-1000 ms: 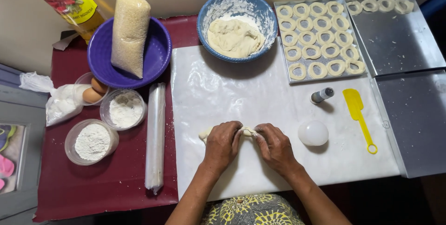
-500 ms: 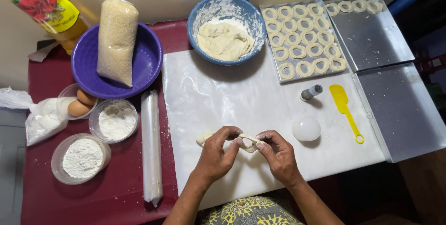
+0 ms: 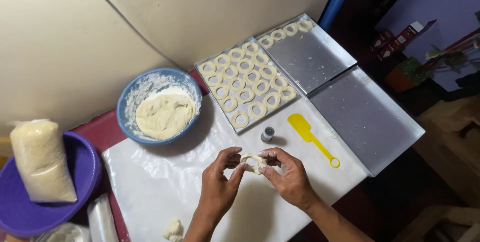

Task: Preparing and cutting donut shapes from dough.

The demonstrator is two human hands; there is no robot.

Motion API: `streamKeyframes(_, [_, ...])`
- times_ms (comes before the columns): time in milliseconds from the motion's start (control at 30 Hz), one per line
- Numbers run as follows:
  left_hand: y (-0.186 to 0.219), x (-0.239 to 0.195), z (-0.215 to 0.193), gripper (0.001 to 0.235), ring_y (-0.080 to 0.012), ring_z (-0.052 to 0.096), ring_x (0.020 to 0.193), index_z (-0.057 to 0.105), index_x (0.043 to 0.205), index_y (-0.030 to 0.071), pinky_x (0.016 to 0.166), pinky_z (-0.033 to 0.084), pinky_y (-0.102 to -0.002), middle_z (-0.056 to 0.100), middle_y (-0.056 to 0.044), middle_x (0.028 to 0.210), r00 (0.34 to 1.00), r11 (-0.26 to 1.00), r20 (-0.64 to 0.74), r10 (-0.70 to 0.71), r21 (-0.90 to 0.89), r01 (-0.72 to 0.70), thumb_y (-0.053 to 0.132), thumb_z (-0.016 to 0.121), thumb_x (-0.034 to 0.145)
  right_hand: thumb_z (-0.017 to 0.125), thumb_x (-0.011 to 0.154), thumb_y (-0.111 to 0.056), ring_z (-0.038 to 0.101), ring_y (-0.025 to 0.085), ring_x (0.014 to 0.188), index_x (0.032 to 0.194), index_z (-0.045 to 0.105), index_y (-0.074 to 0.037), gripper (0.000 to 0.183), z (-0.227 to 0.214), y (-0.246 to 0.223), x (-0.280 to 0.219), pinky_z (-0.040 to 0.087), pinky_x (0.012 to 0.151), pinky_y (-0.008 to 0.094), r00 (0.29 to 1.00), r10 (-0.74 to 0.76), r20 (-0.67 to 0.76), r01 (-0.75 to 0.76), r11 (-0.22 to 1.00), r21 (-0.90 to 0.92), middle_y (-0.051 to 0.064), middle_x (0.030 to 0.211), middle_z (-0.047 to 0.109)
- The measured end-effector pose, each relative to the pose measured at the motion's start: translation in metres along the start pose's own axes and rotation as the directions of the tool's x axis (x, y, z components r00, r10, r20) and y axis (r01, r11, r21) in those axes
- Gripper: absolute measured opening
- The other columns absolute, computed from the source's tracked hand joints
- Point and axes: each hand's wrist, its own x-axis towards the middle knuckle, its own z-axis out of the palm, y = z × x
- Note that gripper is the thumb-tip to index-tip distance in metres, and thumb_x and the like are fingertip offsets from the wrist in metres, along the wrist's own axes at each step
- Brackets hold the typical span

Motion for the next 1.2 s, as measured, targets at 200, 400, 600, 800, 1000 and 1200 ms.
streamKeyframes(200, [0.036, 0.099, 0.063, 0.025, -0.0167, 0.078, 0.083, 0.069, 0.113, 0.002, 0.064, 0.059, -0.031, 0.08, -0.011, 0.097, 0.994, 0.997, 0.088, 0.06, 0.04, -0.063, 0.009, 0.073, 0.088, 0.071, 0.091, -0.008, 0.068, 0.011, 0.094, 0.115, 0.068, 0.0, 0.025, -0.088, 0.023, 0.07, 0.056, 0.086, 0.027, 0.995, -0.026, -0.093, 0.023, 0.999, -0.038, 0.005, 0.1, 0.073])
streamKeyframes(400, [0.028, 0.193, 0.122, 0.021, -0.0178, 0.07, 0.059, 0.07, 0.108, 0.003, 0.059, 0.056, -0.033, 0.079, -0.012, 0.089, 0.989, 0.984, 0.142, -0.037, 0.176, 0.012, 0.016, 0.072, 0.091, 0.07, 0.094, -0.007, 0.069, 0.01, 0.09, 0.115, 0.068, 0.0, 0.022, -0.15, 0.057, 0.148, 0.057, 0.081, 0.025, 0.988, -0.084, -0.13, 0.081, 0.996, -0.034, 0.006, 0.099, 0.074])
streamKeyframes(600, [0.008, 0.279, 0.155, 0.019, -0.0215, 0.078, 0.073, 0.07, 0.107, 0.003, 0.067, 0.059, -0.035, 0.08, -0.013, 0.093, 0.989, 0.968, 0.14, 0.049, 0.238, -0.081, 0.016, 0.072, 0.092, 0.071, 0.092, -0.006, 0.071, 0.011, 0.089, 0.114, 0.068, 0.0, 0.023, -0.186, 0.094, 0.232, 0.058, 0.079, 0.026, 0.988, -0.083, -0.132, 0.073, 0.994, -0.077, 0.005, 0.098, 0.074])
streamKeyframes(800, [-0.017, 0.347, 0.165, 0.018, -0.0259, 0.079, 0.085, 0.072, 0.104, 0.004, 0.074, 0.062, -0.036, 0.079, -0.014, 0.096, 0.988, 0.942, 0.093, 0.127, 0.3, -0.149, 0.016, 0.072, 0.091, 0.072, 0.09, -0.006, 0.071, 0.011, 0.081, 0.111, 0.069, 0.0, 0.022, -0.196, 0.109, 0.304, 0.058, 0.073, 0.027, 0.986, -0.075, -0.149, 0.051, 0.986, -0.157, 0.006, 0.092, 0.075])
streamKeyframes(1000, [-0.036, 0.388, 0.166, 0.018, -0.0305, 0.077, 0.087, 0.073, 0.102, 0.006, 0.076, 0.06, -0.04, 0.079, -0.014, 0.096, 0.99, 0.886, 0.037, 0.139, 0.441, -0.141, 0.017, 0.073, 0.088, 0.072, 0.089, -0.008, 0.071, 0.012, 0.077, 0.108, 0.07, 0.0, 0.021, -0.188, 0.144, 0.354, 0.057, 0.07, 0.028, 0.99, -0.057, -0.127, 0.032, 0.981, -0.194, 0.008, 0.09, 0.076])
streamKeyframes(1200, [-0.041, 0.4, 0.163, 0.018, -0.0344, 0.075, 0.087, 0.072, 0.101, 0.008, 0.075, 0.058, -0.046, 0.079, -0.013, 0.091, 0.993, 0.821, 0.036, 0.116, 0.559, -0.116, 0.018, 0.072, 0.086, 0.071, 0.088, -0.011, 0.072, 0.017, 0.072, 0.106, 0.071, -0.002, 0.021, -0.179, 0.144, 0.369, 0.057, 0.069, 0.032, 0.993, -0.061, -0.104, 0.028, 0.956, -0.292, 0.01, 0.087, 0.077])
